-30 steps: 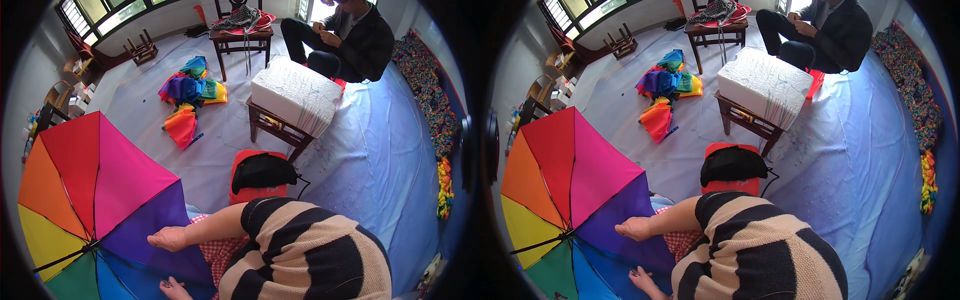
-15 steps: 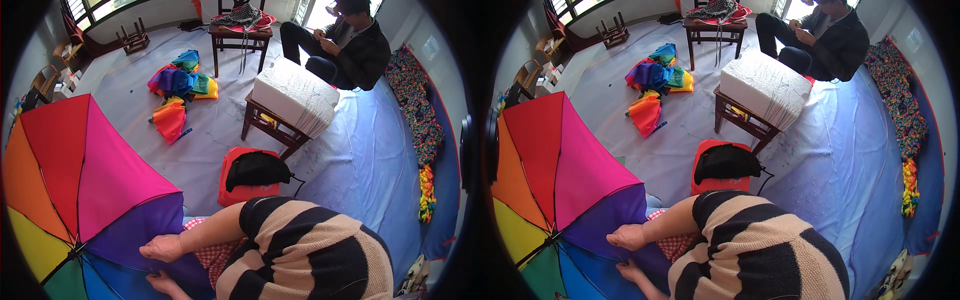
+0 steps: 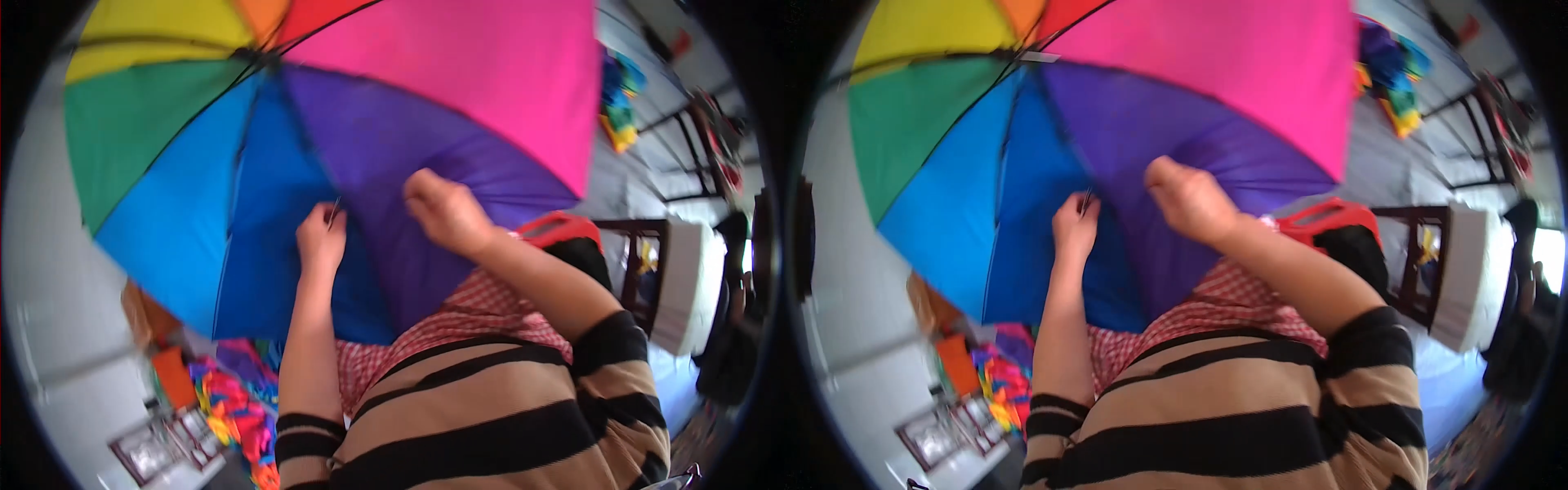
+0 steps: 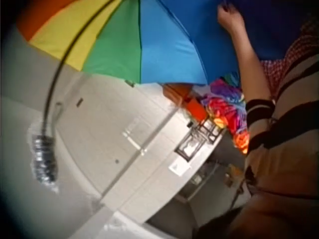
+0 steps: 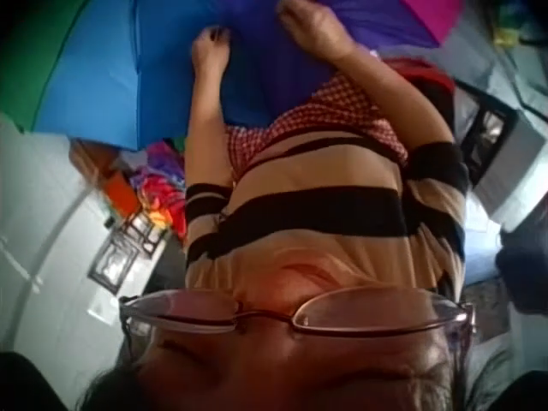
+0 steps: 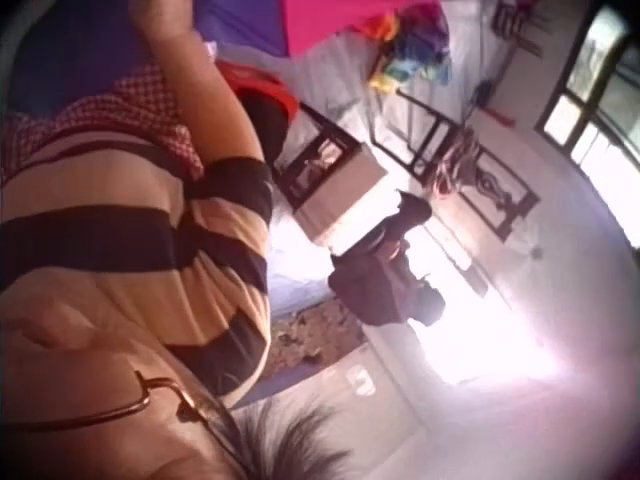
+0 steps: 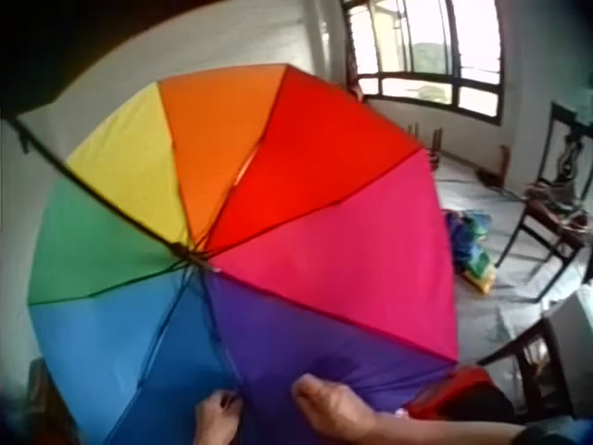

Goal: Sewing the multi-colored fabric of an umbrella back onto its metal frame ribs.

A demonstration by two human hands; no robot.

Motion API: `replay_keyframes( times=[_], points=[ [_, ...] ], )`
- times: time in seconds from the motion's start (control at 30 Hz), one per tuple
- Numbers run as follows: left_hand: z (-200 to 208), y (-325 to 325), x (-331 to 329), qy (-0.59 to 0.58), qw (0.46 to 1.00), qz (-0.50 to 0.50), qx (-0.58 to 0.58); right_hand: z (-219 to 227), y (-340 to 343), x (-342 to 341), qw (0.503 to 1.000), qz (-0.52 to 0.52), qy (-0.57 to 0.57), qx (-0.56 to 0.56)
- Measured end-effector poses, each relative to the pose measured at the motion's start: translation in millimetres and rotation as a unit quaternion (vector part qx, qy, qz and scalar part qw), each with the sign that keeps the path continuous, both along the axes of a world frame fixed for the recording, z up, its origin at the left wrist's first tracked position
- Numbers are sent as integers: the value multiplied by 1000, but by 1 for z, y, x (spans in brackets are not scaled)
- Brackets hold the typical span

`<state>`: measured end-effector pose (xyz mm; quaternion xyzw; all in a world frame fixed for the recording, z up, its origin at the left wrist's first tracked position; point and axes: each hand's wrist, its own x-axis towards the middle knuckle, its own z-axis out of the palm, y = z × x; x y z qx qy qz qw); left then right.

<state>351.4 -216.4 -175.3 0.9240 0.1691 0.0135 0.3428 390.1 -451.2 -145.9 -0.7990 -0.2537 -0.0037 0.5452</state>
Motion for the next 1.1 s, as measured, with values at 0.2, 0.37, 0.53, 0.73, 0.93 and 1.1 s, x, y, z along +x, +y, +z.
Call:
replay_keyframes(
  times=[0.2,0.37,0.53,0.73,0.93,1.1],
  points=[
    [23,47,25,-85,928,172,-318,5,39,30,984,91,138,-66],
    [28,47,57,-98,927,178,-316,5,82,77,973,46,227,12],
    [21,37,81,-175,951,96,-237,-3,118,116,966,-8,225,129],
    [9,37,87,-171,974,74,-131,-25,119,105,978,-9,190,85],
    [10,33,90,-153,973,100,-144,-24,122,110,988,10,145,47],
    [13,42,82,-211,952,82,-206,-9,118,113,962,42,259,78]
  ],
)
